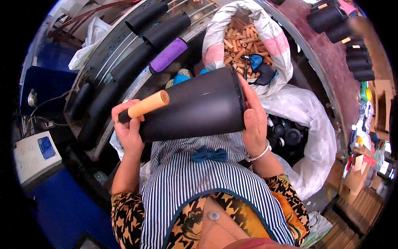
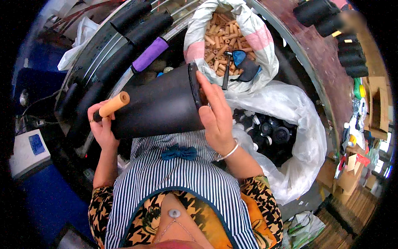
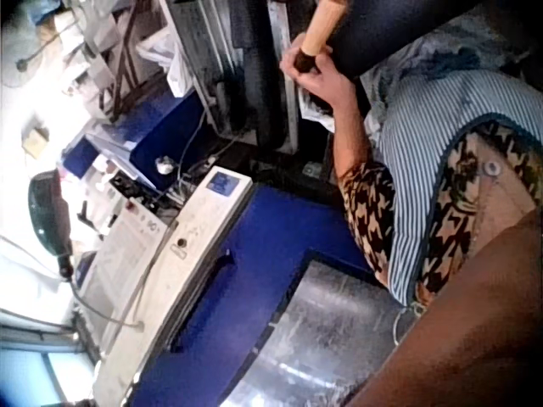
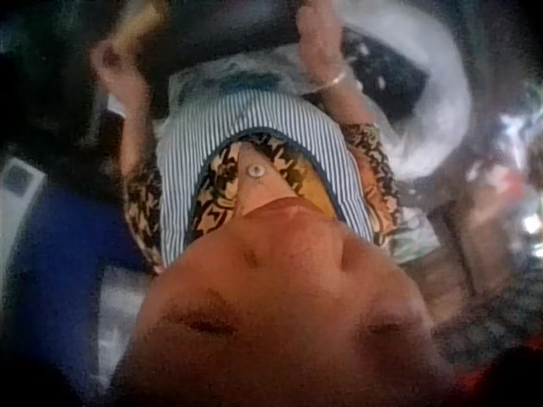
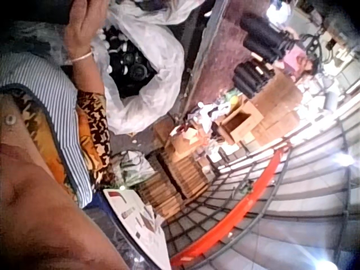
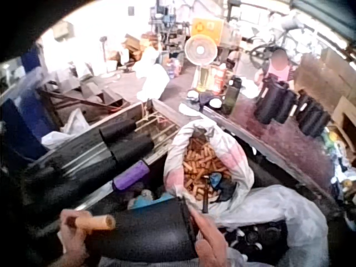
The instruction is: The person wipes down a black bottle body, picks up a wooden handle and a screw component, and fits the handle assembly onto the side of the bottle body.
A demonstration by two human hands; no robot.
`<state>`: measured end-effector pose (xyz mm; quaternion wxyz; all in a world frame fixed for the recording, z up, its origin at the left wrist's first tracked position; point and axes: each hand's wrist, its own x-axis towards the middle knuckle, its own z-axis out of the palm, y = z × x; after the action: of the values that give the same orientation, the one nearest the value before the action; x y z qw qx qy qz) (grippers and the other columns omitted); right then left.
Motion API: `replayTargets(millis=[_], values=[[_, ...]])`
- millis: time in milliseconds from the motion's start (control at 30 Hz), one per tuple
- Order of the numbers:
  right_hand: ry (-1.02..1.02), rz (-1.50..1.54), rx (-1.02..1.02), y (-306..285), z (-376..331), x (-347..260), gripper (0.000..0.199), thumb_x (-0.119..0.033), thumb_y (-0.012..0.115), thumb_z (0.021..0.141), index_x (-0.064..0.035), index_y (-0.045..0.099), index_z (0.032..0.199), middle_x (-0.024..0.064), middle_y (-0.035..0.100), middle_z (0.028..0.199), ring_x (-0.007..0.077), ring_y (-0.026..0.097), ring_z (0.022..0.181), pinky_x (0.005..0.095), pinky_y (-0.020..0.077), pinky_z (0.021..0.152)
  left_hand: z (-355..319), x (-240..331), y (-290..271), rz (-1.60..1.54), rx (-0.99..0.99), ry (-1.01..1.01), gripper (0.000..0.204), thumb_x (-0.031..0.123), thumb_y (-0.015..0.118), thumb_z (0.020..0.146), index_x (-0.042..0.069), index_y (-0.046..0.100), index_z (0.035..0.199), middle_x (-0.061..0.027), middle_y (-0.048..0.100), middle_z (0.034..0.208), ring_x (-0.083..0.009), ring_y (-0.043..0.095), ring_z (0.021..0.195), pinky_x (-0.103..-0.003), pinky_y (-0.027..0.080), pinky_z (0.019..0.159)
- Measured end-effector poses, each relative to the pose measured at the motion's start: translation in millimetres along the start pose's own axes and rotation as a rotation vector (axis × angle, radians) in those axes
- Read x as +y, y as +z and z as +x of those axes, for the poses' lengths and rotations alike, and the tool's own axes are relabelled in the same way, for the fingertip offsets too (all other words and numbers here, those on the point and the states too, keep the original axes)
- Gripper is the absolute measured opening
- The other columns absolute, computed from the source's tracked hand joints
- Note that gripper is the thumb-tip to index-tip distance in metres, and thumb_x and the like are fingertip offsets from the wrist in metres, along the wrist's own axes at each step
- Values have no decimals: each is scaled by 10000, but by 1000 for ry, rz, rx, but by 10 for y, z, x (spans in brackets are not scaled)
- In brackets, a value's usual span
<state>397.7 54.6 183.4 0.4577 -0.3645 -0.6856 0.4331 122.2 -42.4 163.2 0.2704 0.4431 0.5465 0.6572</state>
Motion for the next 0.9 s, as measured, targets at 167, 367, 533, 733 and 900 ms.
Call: replayTargets(millis=[167, 367, 533, 733, 900], values=[[-180, -123, -40, -34, -64, -110, 621, -368, 469, 922, 93, 466, 1338, 217, 558, 1085, 339, 539, 975, 393, 411, 922, 99, 56, -26, -28, -37, 245, 328, 256, 686, 888, 65, 460, 1026, -56, 537, 777, -196, 507, 805, -368, 411, 805], [-806, -132, -413, 41, -103, -272, 594, -508, 500, 933, 3, 613, 1214, 108, 576, 953, 279, 545, 778, 506, 457, 889, 286, -62, -283, -478, -149, -774, 308, 196, 571, 968, -1, 469, 1183, -45, 538, 843, -153, 536, 850, -290, 461, 851], [-355, -269, -294, -33, 93, -60, 457, -299, 481, 952, -19, 545, 1307, 145, 581, 1050, 275, 566, 919, 416, 437, 937, 215, -153, -171, -163, -42, -564, 270, 142, 588, 935, 15, 507, 1159, -62, 570, 854, -159, 551, 840, -284, 468, 832], [972, 1032, -161, -462, 198, 1324, 333, -290, 466, 1017, -35, 622, 1165, 51, 682, 1101, 155, 654, 942, 319, 525, 871, -56, 471, 757, 613, -876, 1278, 148, 150, 688, 677, 161, 594, 791, 31, 610, 812, -124, 570, 782, -285, 496, 795], [907, 468, -22, -1237, 94, 1243, 417, -417, 490, 991, -63, 653, 1137, 29, 660, 994, 118, 604, 960, 347, 520, 861, 255, 22, 809, 501, -479, 427, 237, -25, 679, 756, 50, 637, 976, -66, 629, 899, -207, 593, 876, -316, 478, 869]])
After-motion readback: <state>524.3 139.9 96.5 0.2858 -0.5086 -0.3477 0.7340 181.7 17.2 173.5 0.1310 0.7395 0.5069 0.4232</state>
